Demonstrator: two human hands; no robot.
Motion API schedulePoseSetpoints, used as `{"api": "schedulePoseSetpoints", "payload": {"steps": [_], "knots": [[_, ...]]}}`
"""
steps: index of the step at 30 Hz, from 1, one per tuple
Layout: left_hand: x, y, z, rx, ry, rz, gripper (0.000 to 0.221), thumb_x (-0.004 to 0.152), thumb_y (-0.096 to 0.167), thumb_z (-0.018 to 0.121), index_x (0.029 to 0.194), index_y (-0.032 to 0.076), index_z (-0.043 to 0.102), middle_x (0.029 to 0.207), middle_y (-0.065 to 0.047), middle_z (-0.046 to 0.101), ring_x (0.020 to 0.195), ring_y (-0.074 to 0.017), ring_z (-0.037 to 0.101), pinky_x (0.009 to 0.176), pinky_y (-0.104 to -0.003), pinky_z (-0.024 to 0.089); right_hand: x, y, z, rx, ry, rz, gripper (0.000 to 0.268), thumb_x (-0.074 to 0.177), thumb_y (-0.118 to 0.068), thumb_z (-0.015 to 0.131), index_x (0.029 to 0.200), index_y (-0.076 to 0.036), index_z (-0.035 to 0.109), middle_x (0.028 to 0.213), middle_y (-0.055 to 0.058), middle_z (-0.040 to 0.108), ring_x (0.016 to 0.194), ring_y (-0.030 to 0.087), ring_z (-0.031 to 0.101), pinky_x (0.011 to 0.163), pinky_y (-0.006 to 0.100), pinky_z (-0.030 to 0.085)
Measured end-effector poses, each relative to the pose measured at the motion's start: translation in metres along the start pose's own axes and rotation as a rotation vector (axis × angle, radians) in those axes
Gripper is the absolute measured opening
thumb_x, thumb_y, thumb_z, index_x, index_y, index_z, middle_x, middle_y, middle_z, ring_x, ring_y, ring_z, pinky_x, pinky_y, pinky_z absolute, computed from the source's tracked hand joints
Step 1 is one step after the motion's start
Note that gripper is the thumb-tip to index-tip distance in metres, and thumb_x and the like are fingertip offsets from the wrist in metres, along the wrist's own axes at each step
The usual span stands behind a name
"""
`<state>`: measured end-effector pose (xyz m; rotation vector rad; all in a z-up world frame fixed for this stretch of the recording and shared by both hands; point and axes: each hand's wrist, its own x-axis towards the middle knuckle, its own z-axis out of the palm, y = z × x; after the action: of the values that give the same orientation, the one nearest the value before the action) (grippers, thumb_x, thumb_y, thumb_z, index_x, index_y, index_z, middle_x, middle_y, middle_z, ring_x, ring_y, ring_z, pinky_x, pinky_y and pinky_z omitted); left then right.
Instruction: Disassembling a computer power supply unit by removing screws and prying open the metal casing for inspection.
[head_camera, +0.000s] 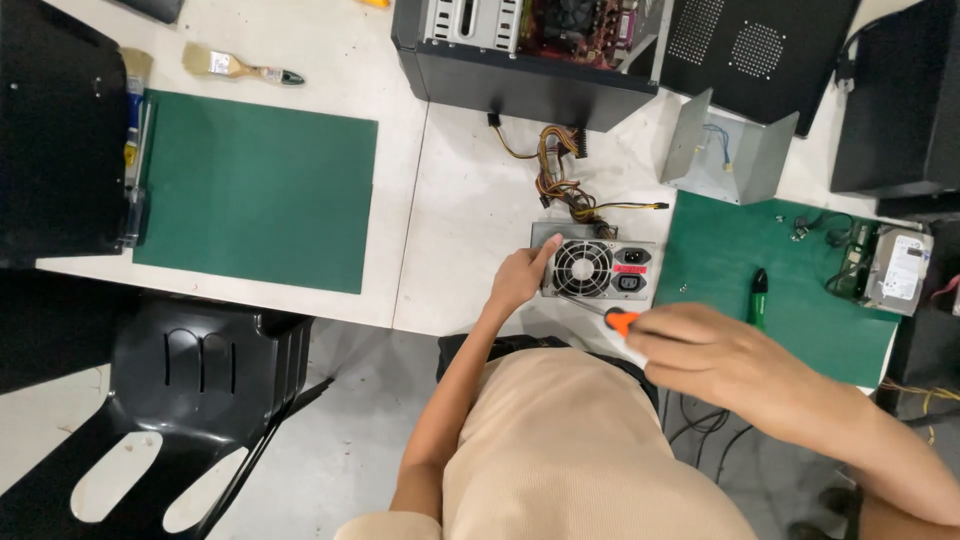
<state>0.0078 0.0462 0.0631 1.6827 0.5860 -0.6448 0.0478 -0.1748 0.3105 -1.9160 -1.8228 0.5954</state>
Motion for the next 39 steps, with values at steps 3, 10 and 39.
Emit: {"api": "schedulePoseSetpoints", "payload": {"steps": [3, 10, 39], "knots": [[-0.004, 0.005, -0.004, 0.011, -0.018, -0.033, 0.069, 0.087, 0.081, 0.035, 0.066, 0.017, 0.02, 0.058, 0.001, 0.027, 0.058, -0.0154, 0.029, 0.06, -0.033, 0.026, 0.006, -0.004, -0.003, -0.046, 0.016, -0.039, 0.017, 0.102, -0.008, 0.052, 0.088, 0.001, 0.058, 0.12, 0.013, 0.062, 0.124, 0.034, 0.058, 0.105, 0.048, 0.054], [-0.003, 0.006, -0.004, 0.022, -0.013, -0.041, 0.068, 0.088, 0.08, 0.035, 0.065, 0.017, 0.022, 0.057, 0.001, 0.03, 0.058, -0.0162, 0.033, 0.061, -0.033, 0.029, 0.008, 0.007, 0.032, -0.73, 0.265, 0.295, 0.034, 0.101, -0.049, 0.07, 0.098, -0.016, 0.063, 0.078, -0.001, 0.049, 0.041, 0.011, 0.036, 0.039, 0.029, 0.024], [0.041, -0.053, 0.016, -0.007, 0.003, 0.05, 0.087, 0.096, 0.083, 0.042, 0.093, 0.002, 0.073, 0.08, -0.015, 0.071, 0.081, -0.0333, 0.073, 0.082, -0.049, 0.055, 0.071, -0.035, 0.06, -0.61, 0.468, 0.124, 0.045, 0.097, -0.055, 0.066, 0.078, -0.015, 0.059, 0.064, -0.002, 0.052, 0.043, 0.012, 0.053, 0.047, 0.021, 0.044]]}}
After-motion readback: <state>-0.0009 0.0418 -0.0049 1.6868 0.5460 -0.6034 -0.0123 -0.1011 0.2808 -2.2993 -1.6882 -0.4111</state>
